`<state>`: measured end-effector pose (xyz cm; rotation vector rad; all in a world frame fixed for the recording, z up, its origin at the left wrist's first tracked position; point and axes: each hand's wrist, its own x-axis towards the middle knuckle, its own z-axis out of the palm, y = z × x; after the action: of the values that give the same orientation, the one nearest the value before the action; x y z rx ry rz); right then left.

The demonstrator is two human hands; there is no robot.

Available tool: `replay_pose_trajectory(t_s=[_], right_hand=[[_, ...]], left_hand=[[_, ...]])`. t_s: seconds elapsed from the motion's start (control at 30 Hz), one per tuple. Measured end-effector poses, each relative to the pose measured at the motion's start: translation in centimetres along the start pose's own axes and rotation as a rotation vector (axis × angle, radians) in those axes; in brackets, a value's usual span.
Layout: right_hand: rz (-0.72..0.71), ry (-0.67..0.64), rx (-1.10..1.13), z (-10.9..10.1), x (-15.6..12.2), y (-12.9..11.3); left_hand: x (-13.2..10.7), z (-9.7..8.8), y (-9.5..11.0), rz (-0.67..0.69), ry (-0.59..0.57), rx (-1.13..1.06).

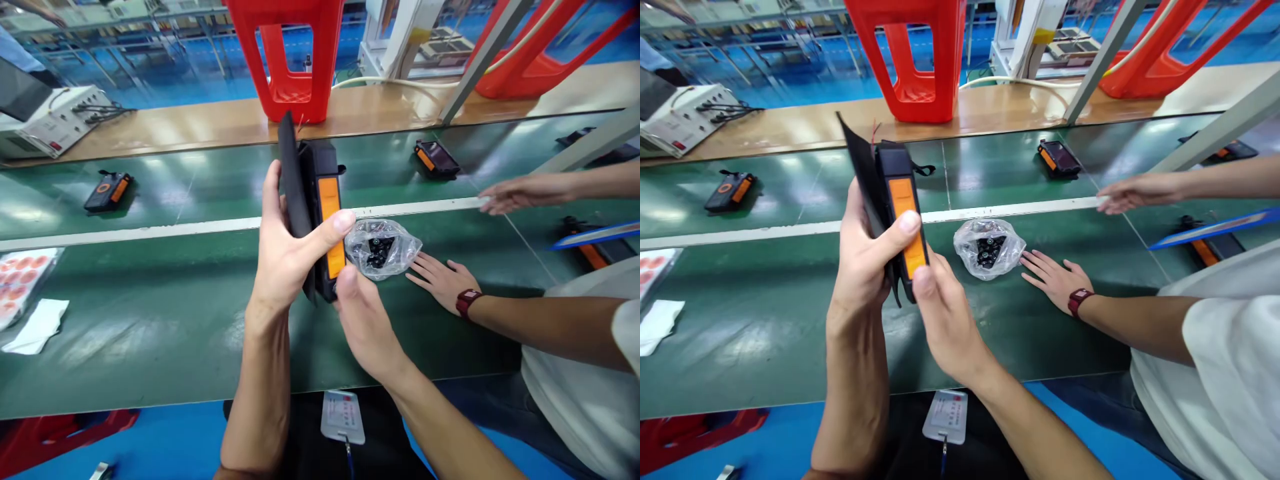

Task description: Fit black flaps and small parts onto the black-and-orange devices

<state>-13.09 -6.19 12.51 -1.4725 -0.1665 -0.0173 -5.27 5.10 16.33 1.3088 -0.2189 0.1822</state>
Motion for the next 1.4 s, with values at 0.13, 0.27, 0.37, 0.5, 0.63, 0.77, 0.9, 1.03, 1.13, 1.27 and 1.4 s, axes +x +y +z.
replay_pose_trajectory(t_s=[0.13,0.27,0.37,0.5,0.63,0.77,0.9,1.03,1.13,1.27,1.4], right_hand=[[-0.149,-0.008,-0.165,0.2,-0.9,-1.2],[-0.242,0.066,-0.322,0.9,-1.2,-1.7],[-0.304,0.103,-0.397,1.3,-1.3,-1.8],[-0.34,0.146,-0.466,1.6,-1.5,-1.8],[-0.386,0.171,-0.538,1.7,-1.7,-2.0],[-0.395,0.154,-0.564,1.3,-1.9,-2.5],[-0.395,0.129,-0.552,1.0,-2.0,-3.2],[-0.41,0.141,-0.574,1.1,-1.9,-3.4],[-0.404,0.159,-0.609,1.2,-1.8,-3.4],[-0.398,0.177,-0.654,1.2,-1.7,-3.4],[-0.388,0.179,-0.683,1.2,-1.7,-3.5]], left_hand=[[-1.0,0.1,0.8,0.014,-0.069,-0.26],[-1.3,0.5,1.7,0.101,-0.13,-0.458],[-1.2,0.7,2.0,0.093,-0.126,-0.494],[-1.2,1.0,1.8,0.115,-0.139,-0.528],[-1.4,1.3,1.6,0.101,-0.121,-0.606],[-1.6,1.3,1.5,0.031,-0.076,-0.631],[-1.4,1.4,1.5,-0.051,-0.006,-0.588],[-1.3,1.6,1.4,-0.103,0.051,-0.541],[-1.5,1.6,1.4,-0.133,0.051,-0.515],[-1.7,1.4,1.4,-0.161,0.047,-0.502],[-1.5,0.8,0.7,-0.164,0.035,-0.484]])
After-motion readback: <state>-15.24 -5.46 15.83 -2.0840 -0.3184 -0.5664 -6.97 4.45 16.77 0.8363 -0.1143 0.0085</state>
